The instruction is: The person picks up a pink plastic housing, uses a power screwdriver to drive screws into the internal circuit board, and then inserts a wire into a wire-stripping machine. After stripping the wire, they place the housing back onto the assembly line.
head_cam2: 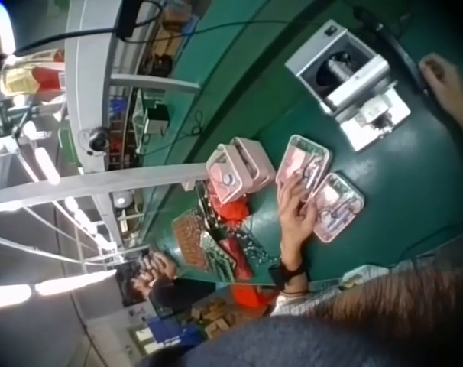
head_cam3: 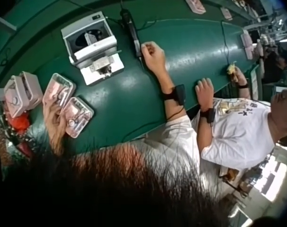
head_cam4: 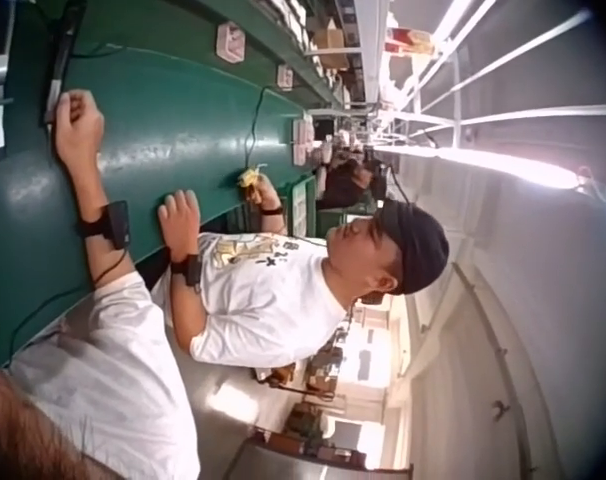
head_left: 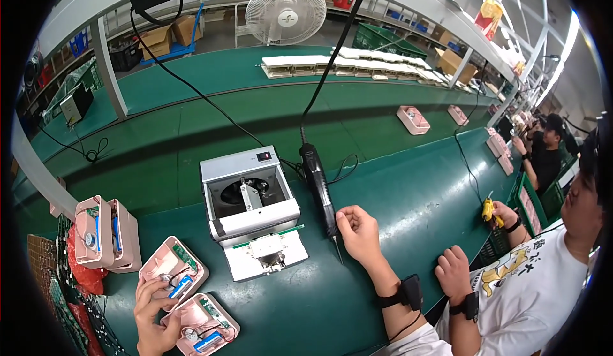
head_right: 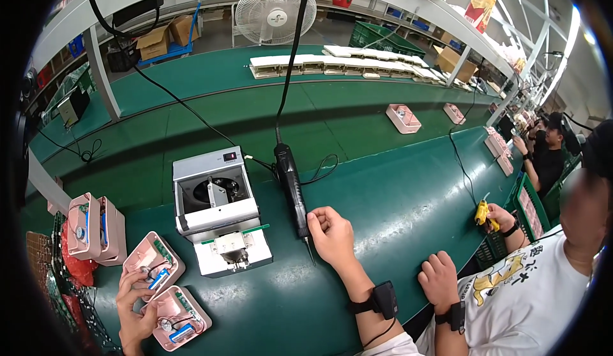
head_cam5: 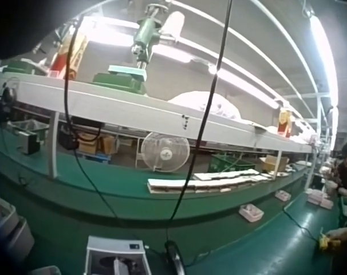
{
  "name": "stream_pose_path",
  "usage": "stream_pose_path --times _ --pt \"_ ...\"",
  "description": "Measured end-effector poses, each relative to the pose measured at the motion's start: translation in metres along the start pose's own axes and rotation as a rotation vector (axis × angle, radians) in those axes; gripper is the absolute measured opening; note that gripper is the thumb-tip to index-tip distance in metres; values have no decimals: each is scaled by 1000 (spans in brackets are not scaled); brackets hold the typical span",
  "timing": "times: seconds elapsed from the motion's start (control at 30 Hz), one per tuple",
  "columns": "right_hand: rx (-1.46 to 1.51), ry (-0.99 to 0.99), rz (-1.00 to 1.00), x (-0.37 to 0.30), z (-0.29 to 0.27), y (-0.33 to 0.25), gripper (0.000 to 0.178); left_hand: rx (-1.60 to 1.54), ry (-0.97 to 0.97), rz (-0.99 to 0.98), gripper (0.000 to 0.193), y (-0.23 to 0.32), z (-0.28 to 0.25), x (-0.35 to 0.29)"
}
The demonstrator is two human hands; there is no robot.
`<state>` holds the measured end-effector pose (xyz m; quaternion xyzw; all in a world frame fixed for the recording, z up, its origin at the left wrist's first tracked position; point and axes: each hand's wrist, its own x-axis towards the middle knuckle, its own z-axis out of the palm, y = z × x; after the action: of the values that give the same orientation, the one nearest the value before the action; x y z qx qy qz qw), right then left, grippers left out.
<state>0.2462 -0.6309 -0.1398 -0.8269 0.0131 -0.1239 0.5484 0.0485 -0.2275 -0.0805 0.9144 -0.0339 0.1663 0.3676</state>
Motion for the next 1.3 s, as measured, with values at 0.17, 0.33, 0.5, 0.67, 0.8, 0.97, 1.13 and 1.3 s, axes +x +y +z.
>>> stream_pose_path --times 0.17,0.33,0.5,0.67,0.8,0.97,1.13,1.3 --pt "38 -33 -6 -2 3 -1 16 47 -56 57 30 -10 -11 -5" --pt "57 -38 -25 -2 -3 0 13 42 29 -48 7 -2 -1 1" --pt "97 -70 -4 -1 0 -1 14 24 -22 42 11 -3 -7 0" --pt "108 -64 17 -2 1 -3 15 3 -65 93 8 -2 -6 -3" --pt "96 -64 12 -2 0 -4 16 -45 -151 125 12 5 -5 -4" --pt "60 -74 11 -2 0 -3 16 -92 -219 114 14 9 -1 -7" --pt "24 -84 -1 -4 2 -11 20 -98 -200 100 15 6 -1 -7" --pt "-49 -120 -41 -5 -2 -12 30 -89 -197 107 16 4 1 -8"
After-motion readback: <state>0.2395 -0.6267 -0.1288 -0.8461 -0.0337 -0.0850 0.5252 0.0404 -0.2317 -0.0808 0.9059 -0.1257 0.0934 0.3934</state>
